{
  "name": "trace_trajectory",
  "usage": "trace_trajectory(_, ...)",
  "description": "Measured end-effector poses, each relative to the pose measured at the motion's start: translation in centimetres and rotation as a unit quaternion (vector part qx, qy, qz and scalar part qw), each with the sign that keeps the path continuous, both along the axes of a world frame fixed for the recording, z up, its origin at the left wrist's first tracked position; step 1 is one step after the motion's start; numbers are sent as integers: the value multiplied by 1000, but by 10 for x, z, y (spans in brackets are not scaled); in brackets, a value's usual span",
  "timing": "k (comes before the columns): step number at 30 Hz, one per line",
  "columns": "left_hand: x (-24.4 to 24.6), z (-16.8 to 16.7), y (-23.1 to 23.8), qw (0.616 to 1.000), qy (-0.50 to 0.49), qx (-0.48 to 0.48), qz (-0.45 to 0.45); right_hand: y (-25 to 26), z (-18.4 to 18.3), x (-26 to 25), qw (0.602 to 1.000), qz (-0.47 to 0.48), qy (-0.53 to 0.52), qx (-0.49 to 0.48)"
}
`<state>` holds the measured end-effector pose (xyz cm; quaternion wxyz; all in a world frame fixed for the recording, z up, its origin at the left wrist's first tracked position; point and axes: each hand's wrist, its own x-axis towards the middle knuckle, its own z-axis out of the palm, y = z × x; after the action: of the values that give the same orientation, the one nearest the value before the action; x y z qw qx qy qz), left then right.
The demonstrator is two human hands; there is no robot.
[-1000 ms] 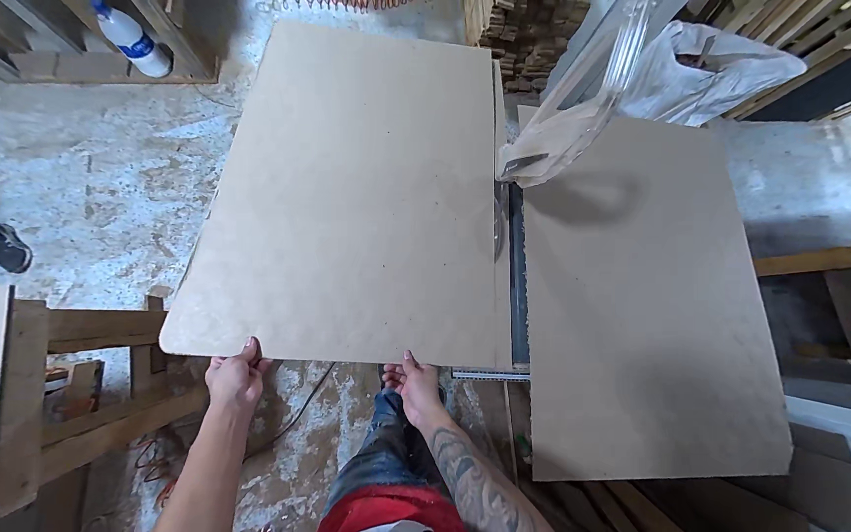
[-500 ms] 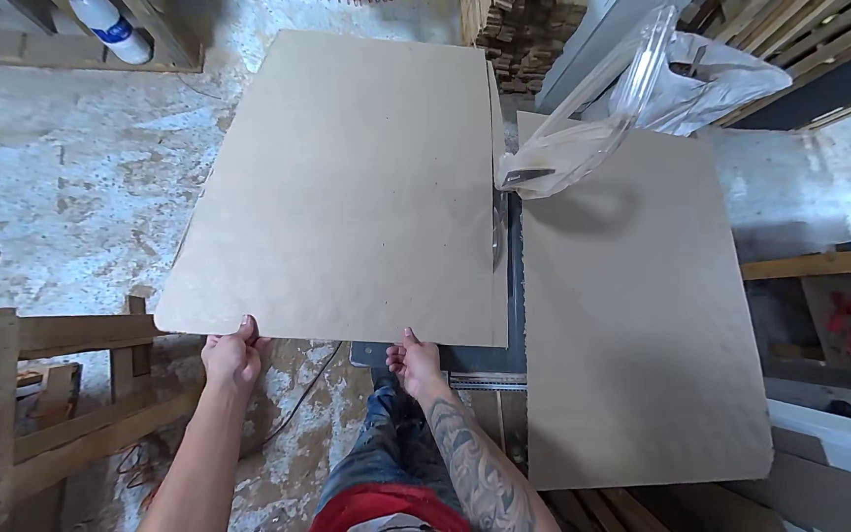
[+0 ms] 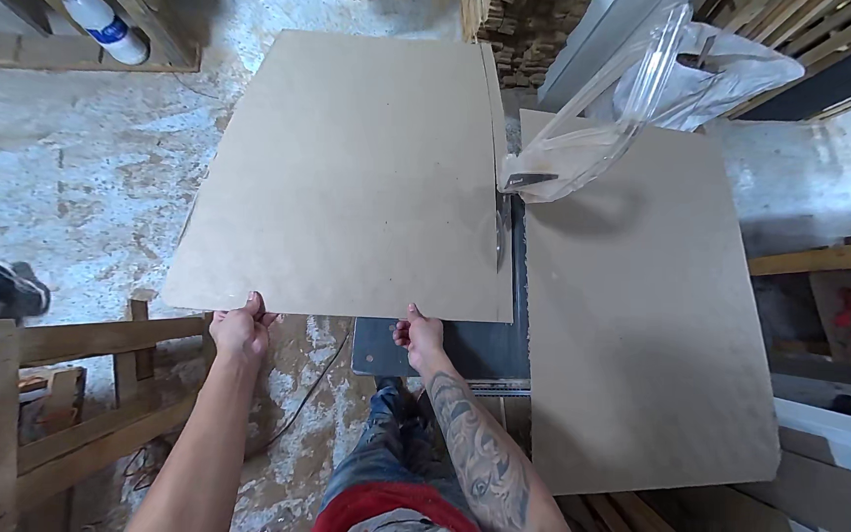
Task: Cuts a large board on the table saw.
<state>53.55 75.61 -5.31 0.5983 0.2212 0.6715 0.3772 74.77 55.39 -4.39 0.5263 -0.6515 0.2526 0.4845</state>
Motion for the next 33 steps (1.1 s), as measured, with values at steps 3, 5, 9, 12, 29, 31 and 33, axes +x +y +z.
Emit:
trace_trajectory(3, 11, 2, 11, 1000, -7, 18, -21, 12, -6, 12, 1000, 6, -9, 8)
trace_trajectory(5, 18, 1, 18, 999, -12, 25, -26, 19, -6, 19, 1000, 9, -9, 9)
trace_trajectory(9, 30, 2, 30, 1000, -16, 17, -15, 30, -8, 30, 1000, 5, 2, 4)
trace_trajectory(12, 33, -5, 38, 1000, -26, 11, -8, 36, -9, 36, 1000, 2, 3, 2)
trace_trajectory(29, 25, 75, 130, 992, -12, 78, -95, 108, 51, 32, 976, -3, -58, 209)
trace_trajectory(31, -35, 83, 100, 987, -8, 80, -142, 72, 55, -10, 955, 8, -12, 297)
trace_trajectory(33, -86, 85, 54, 991, 7, 40, -131, 36, 59, -40, 940, 17, 19, 339)
